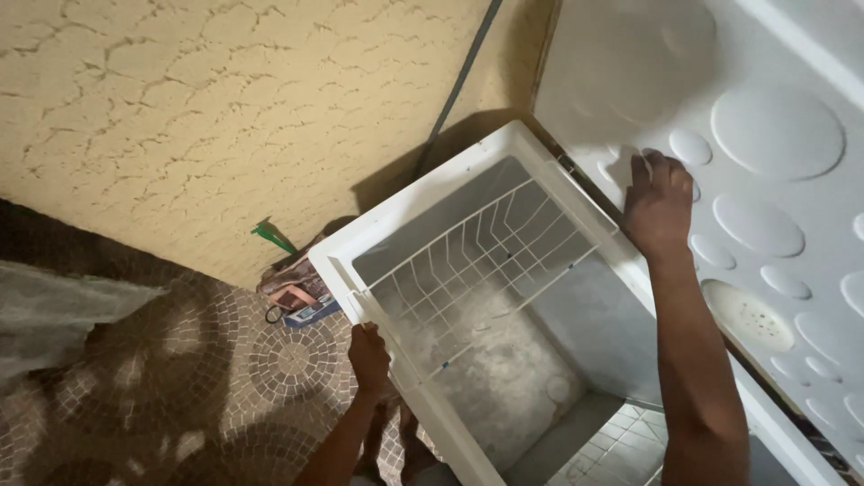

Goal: Organizing and storing water bottles and containers into a chest freezer.

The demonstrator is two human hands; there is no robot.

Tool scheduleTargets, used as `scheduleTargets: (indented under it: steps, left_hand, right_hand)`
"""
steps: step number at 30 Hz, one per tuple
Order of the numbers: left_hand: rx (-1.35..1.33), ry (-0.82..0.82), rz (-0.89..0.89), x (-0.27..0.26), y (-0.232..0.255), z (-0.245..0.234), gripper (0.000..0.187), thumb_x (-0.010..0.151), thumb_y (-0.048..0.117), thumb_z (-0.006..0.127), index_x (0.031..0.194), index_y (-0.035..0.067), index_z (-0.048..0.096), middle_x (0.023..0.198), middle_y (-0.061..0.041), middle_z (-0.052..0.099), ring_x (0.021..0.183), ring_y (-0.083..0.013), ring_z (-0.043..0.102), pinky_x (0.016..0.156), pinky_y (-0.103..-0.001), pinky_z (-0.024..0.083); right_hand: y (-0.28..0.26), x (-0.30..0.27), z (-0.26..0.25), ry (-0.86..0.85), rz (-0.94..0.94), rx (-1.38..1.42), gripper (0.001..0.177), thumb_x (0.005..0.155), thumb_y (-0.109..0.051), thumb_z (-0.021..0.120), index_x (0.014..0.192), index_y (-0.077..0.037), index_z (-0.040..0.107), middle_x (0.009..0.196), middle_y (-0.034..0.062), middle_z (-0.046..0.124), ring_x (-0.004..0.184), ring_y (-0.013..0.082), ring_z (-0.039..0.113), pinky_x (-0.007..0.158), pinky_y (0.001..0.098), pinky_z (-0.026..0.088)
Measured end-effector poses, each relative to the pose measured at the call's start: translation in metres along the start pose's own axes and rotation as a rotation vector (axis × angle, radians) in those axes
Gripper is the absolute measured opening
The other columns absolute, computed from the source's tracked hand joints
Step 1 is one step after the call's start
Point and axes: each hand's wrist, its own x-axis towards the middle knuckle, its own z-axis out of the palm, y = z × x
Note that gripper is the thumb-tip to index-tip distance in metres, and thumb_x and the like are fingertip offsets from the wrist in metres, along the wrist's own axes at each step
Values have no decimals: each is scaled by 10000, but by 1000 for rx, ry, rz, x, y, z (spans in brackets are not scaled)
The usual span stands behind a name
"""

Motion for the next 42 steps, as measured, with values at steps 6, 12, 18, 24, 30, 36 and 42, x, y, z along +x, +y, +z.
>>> scheduleTargets:
  steps: [6, 12, 18, 24, 30, 36, 42]
  left_hand:
    - [-92, 34, -171, 5, 8, 1, 147, 1061, 171, 497, 970, 69, 550, 809, 38, 536, 568, -44, 400, 413, -223, 325]
    - [-214, 19, -126, 11, 8, 16, 130, 1048, 167, 488, 983, 79, 557, 894, 63, 604, 576, -30, 457, 410, -224, 404]
    - [-285, -46, -138, 5, 3, 11, 61, 1040, 113, 531, 1029, 72, 574, 731, 44, 439, 537, -40, 397, 384, -212, 351]
    - [-378, -76, -60, -1, 0, 14, 110, 979, 31, 556, 1081, 71, 550, 827, 52, 502, 593, -32, 427, 413, -207, 359]
    - [-493, 99, -310, 8, -12, 19, 96, 1047, 104, 476, 1048, 62, 562, 792, 30, 565, 543, -54, 450, 379, -223, 333]
    - [252, 77, -213, 23, 7, 27, 120, 1091, 148, 504, 1045, 55, 565, 702, -91, 554, 500, -121, 506, 393, -264, 403]
    - [636, -115, 379, 53, -77, 24, 111, 976, 67, 564, 1076, 19, 557, 910, -102, 669, 602, -169, 626, 456, -295, 531]
  right_hand:
    - [2, -52, 37, -52, 82, -32, 567, 814, -146, 729, 1346, 20, 628, 1405, 221, 583, 1267, 434, 549, 1070, 542, 422]
    - [-54, -184, 169, -327, 852, 249, 930, 966, -419, 719, 1573, 86, 227, 1580, 346, 359, 1445, 507, 378, 1173, 570, 288]
    - [-123, -269, 260, -481, 1486, 941, 955, 921, -376, 826, 1539, 4, 205, 1493, 286, 377, 1067, 358, 618, 629, 431, 696]
    - [-109, -318, 349, -198, 1577, 1482, 612, 853, -69, 655, 1414, -38, 413, 1042, 275, 651, 775, 329, 715, 566, 451, 617]
    - [-118, -276, 320, -327, 1503, 1141, 501, 856, 10, 696, 1328, 68, 540, 822, 211, 695, 657, 313, 682, 514, 399, 504]
    - [-94, -278, 378, -35, 1367, 1442, 444, 869, 2, 573, 1303, 72, 504, 756, 161, 632, 599, 222, 617, 490, 336, 483]
    - [-94, -223, 356, 18, 1408, 1403, 419, 937, -16, 572, 1343, 74, 518, 793, 151, 600, 594, 227, 581, 488, 379, 447]
